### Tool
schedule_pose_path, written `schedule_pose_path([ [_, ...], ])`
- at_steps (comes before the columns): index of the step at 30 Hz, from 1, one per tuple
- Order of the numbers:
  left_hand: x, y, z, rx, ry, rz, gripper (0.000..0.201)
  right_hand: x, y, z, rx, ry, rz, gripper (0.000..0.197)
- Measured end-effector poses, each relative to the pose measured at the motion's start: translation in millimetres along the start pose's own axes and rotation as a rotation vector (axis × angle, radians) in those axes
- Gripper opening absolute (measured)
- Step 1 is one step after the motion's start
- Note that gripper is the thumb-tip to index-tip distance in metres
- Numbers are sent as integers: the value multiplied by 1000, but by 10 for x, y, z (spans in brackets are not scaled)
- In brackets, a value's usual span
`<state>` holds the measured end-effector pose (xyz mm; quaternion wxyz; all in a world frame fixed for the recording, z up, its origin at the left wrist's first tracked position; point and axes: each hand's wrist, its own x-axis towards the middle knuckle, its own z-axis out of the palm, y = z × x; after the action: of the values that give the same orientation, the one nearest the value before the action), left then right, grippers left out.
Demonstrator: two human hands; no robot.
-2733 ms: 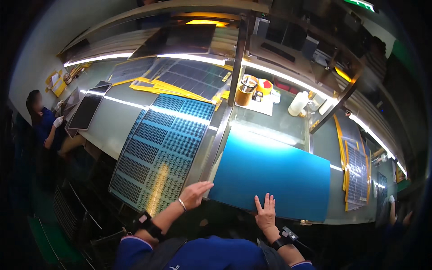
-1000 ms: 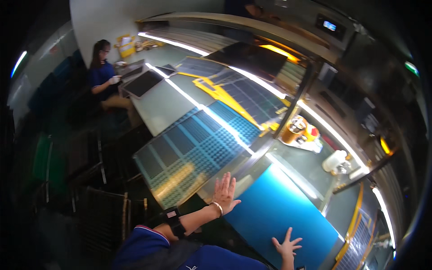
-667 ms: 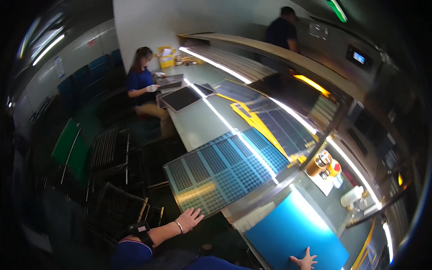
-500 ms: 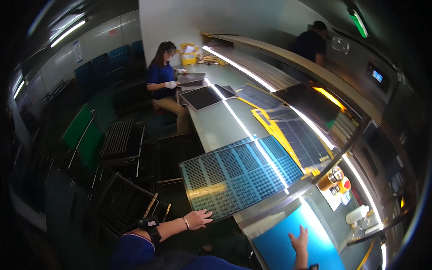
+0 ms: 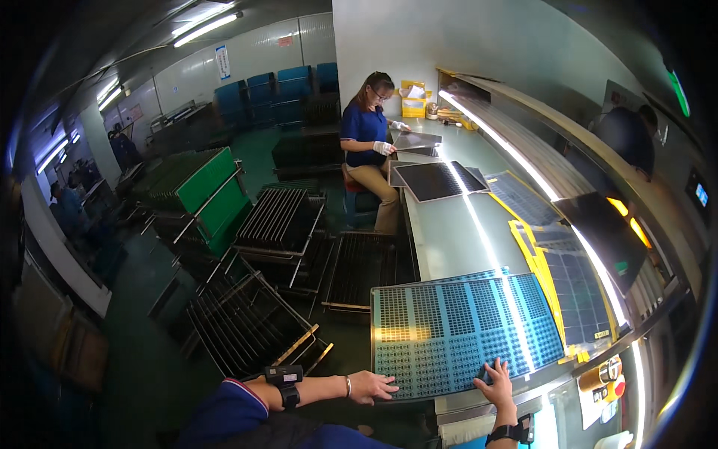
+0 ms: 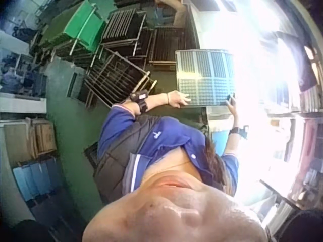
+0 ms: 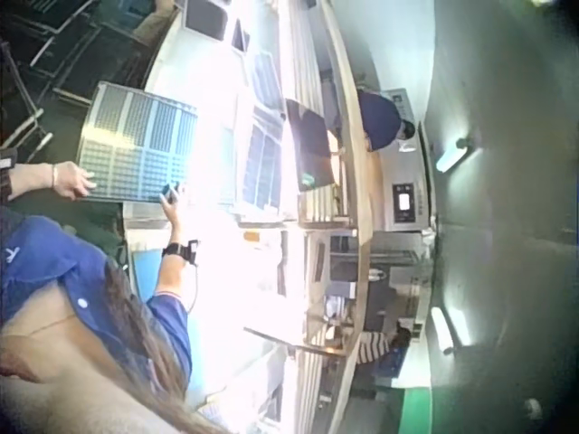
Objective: Handling, inspecting, and organizing solar cell panels on an assembly table.
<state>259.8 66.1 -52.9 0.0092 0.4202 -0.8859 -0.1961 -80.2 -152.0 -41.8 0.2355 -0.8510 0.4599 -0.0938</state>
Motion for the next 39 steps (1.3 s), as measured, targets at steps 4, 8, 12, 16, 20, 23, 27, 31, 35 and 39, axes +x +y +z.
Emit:
schedule_pose_path([
  [4, -11, 137, 55, 91, 153, -33, 56, -7, 18, -66, 10, -81, 7, 90],
  [8, 64, 75, -61, -128, -25, -170, 38, -3, 47, -140, -16, -175, -4, 95],
  [12, 18, 3, -93, -171, -26, -119, 12, 0, 131, -163, 42, -220, -96, 97],
  [16, -143, 142, 90, 15, 397, 93, 14, 15, 150, -178, -67, -288, -114, 93],
  [20, -170, 207, -67, -375, 671, -191, 11, 12, 129, -172, -160, -297, -125, 91],
  [23, -47, 137, -518, -302, 815, -263, 11, -8, 186, -127, -159, -249, -146, 81],
  [27, 286, 241, -871, 171, 1164, -79, 17, 68, 231, -132, -101, -187, -94, 29],
  [31, 955, 555, -520, -101, 456, 437, 36, 494, -148, -675, 121, -323, 142, 19],
  [35, 1530, 283, -403, 192, 290, -437, 53, 868, -1016, -1845, 182, 460, -333, 17],
  [39, 1674, 44, -415, 125, 92, -514, 58, 85, -1719, -2456, 138, 580, -299, 16],
])
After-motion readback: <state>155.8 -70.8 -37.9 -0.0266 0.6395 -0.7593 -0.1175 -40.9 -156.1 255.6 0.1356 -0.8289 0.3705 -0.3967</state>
